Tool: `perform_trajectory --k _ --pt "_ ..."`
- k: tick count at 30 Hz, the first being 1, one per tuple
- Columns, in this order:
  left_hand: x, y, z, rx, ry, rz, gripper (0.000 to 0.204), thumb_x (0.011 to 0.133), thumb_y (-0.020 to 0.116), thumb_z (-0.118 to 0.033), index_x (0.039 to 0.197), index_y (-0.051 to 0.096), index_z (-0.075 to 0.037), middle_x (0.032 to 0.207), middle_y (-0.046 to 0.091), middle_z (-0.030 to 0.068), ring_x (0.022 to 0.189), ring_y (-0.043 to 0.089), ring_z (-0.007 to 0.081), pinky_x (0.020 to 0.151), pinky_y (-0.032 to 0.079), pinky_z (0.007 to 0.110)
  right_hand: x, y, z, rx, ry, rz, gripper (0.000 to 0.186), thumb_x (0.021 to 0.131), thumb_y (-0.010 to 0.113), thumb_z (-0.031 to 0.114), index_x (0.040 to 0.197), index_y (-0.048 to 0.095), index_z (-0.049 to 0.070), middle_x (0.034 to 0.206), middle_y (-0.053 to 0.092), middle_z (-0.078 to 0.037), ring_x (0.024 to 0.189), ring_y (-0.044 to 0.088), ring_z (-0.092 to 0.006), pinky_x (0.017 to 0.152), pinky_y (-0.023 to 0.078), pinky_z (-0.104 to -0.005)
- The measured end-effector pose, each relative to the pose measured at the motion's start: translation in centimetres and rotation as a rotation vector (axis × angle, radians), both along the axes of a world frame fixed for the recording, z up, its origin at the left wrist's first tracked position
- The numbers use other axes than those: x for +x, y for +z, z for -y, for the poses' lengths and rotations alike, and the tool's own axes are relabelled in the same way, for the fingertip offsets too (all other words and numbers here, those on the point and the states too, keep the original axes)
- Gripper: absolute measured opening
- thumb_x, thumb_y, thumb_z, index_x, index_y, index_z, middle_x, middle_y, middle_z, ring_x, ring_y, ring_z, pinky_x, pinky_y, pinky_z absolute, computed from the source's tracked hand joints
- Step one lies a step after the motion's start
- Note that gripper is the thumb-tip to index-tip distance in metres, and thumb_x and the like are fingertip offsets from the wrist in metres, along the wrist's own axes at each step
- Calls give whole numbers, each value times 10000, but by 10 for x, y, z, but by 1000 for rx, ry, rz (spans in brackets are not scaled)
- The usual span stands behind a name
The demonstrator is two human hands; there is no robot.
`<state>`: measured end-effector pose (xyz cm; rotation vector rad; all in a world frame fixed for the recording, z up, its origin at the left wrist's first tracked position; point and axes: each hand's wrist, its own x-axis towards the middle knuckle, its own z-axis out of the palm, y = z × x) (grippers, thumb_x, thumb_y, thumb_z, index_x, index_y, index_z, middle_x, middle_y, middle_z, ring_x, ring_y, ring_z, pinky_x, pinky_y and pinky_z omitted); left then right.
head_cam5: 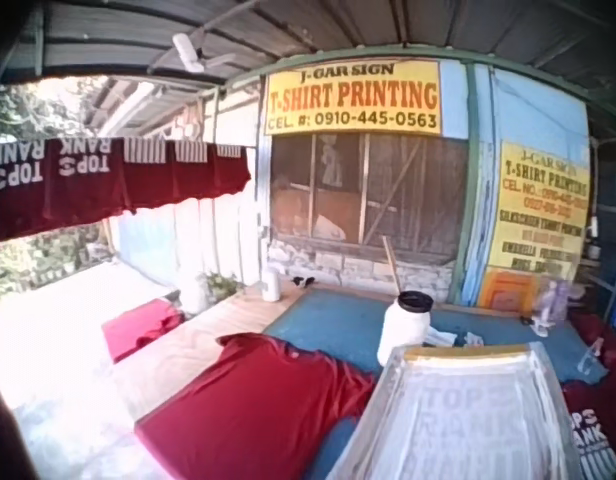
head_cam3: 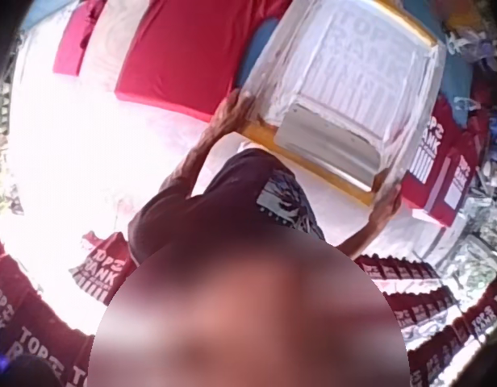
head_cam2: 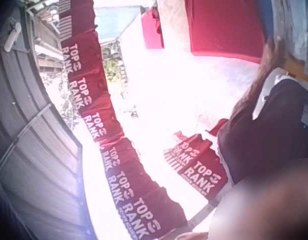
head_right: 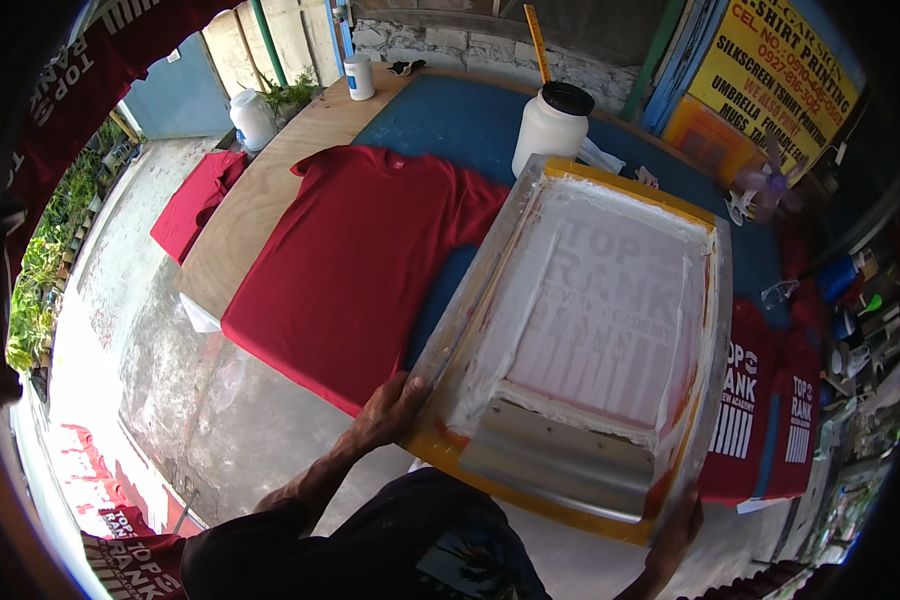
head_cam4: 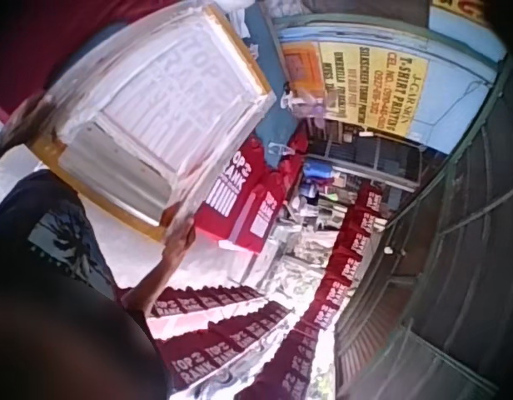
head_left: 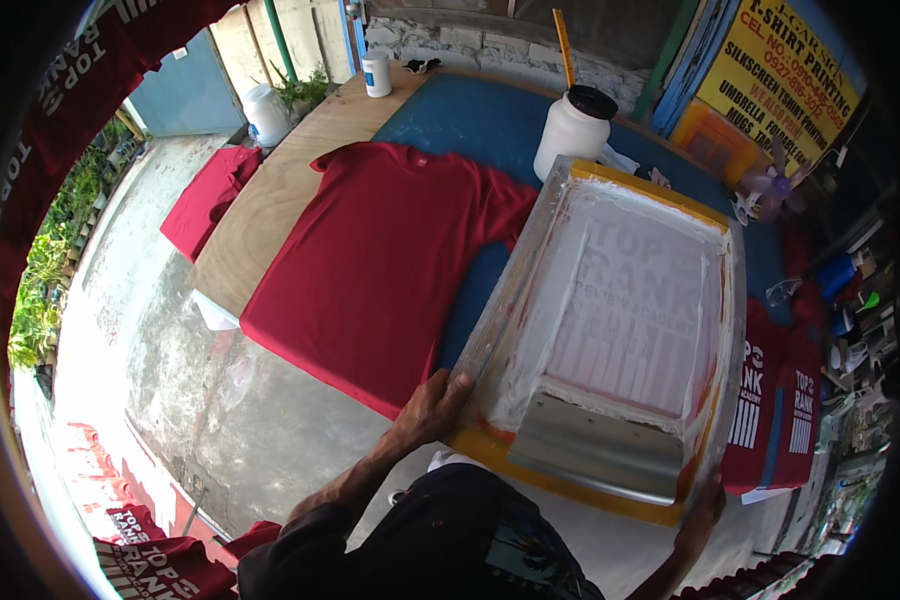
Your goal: The person lays out red t-shirts on a table, aligns a screen printing frame, and uses a squeegee to pull white ink across the screen to print a design onto each shirt. After printing, the person lifts each shirt and hangs it on a drying rack.
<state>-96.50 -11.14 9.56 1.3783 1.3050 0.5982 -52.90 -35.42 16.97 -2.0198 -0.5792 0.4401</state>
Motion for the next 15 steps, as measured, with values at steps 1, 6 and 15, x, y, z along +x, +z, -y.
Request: perform_trajectory --k 1,6,15 --pt "-8 -1 3 22 16 31 803 1074 444 -722 1083 626 59 921 667 238 877 686 300 771 536 473 -10 7 1 4 -11 31 780 1101 518 593 1539 532 -52 1524 557 -213 1393 516 -336 1202 356 -434" --pt "-97 -3 30 87 106 32 778 1076 447 -712 1102 629 45 926 672 201 892 668 261 770 533 462 -97 16 0 -71 -42 64 724 1113 524 540 1546 527 -40 1551 535 -238 1393 532 -364 1195 374 -435" --pt "-280 2 88 108 293 -207 806 1087 402 -711 1076 644 57 891 649 132 848 596 206 747 499 419 -246 -24 -69 -49 279 -115 666 1122 506 564 1471 627 10 1465 598 -250 1372 564 -384 1167 410 -447"
